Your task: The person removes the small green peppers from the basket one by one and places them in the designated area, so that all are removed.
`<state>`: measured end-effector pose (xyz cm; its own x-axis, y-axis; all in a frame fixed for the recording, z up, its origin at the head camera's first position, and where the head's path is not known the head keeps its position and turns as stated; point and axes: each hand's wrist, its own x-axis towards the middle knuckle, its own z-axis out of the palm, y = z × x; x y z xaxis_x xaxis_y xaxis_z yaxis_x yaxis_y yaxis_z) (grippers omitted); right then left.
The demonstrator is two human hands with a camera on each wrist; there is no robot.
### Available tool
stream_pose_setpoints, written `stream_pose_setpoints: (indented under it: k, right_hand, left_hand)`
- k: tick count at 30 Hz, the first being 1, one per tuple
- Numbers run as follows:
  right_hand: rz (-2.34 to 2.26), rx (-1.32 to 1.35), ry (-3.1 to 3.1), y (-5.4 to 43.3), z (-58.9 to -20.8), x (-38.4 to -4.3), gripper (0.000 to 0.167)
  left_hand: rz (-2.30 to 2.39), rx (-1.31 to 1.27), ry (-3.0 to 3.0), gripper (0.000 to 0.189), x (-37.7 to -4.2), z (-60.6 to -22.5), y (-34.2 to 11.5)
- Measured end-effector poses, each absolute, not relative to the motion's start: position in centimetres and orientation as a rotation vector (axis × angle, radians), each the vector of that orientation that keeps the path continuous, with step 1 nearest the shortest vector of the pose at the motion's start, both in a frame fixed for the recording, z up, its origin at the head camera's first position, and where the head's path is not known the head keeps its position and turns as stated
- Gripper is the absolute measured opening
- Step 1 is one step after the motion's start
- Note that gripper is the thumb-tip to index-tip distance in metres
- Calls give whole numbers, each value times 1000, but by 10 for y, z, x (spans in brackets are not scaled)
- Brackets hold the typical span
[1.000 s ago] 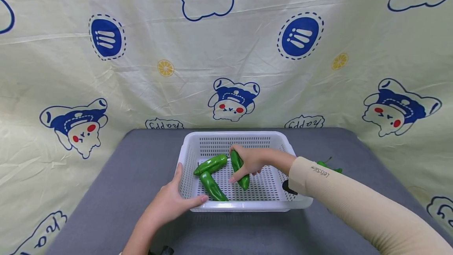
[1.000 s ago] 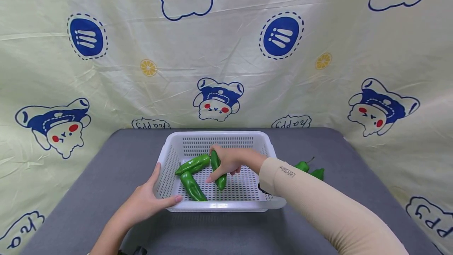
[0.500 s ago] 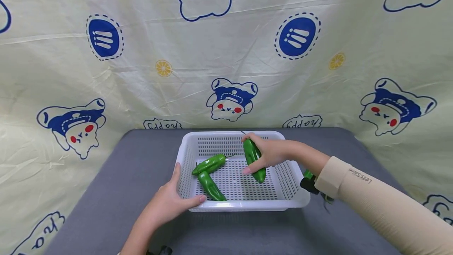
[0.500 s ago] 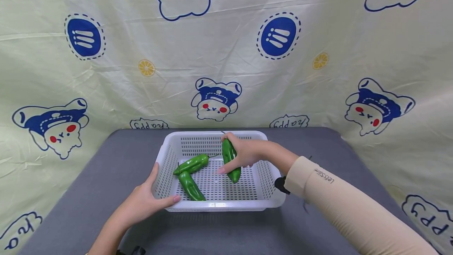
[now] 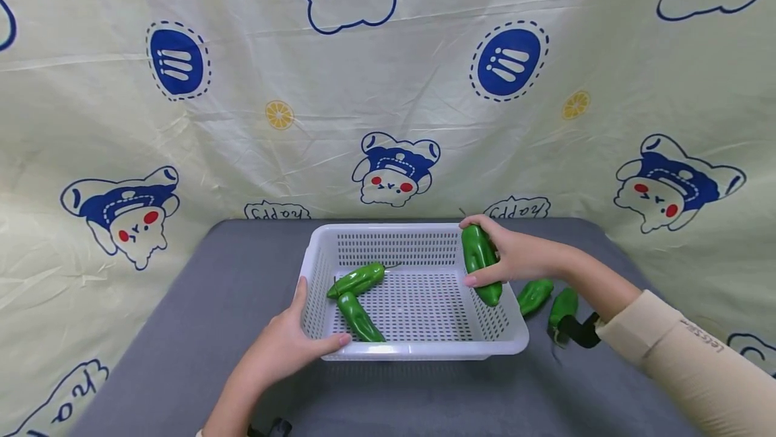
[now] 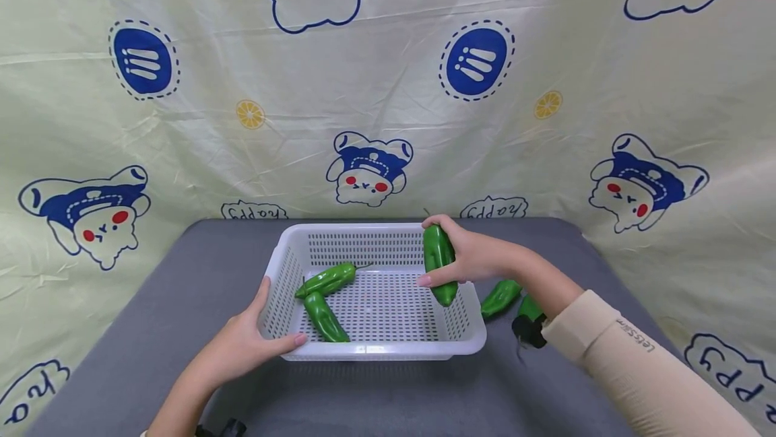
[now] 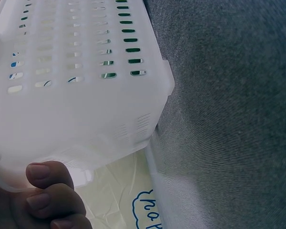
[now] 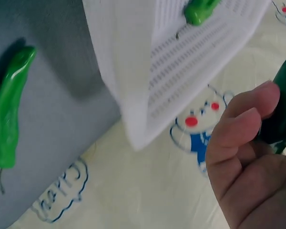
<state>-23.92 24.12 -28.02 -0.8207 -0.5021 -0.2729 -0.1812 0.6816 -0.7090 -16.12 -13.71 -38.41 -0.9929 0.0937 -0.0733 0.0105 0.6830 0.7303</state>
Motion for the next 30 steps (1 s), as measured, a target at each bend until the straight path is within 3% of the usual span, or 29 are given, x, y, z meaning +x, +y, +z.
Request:
stream_pose_setpoints:
  k: [13, 30]
  right_hand:
    - [-904, -388, 2621, 322, -283, -240, 95]
    - [-686, -246, 2585, 359, -351, -252, 104]
  left_hand:
    - [1198, 70, 2773, 132, -162, -384, -138]
    - [1206, 69, 2766, 131, -163, -384, -138]
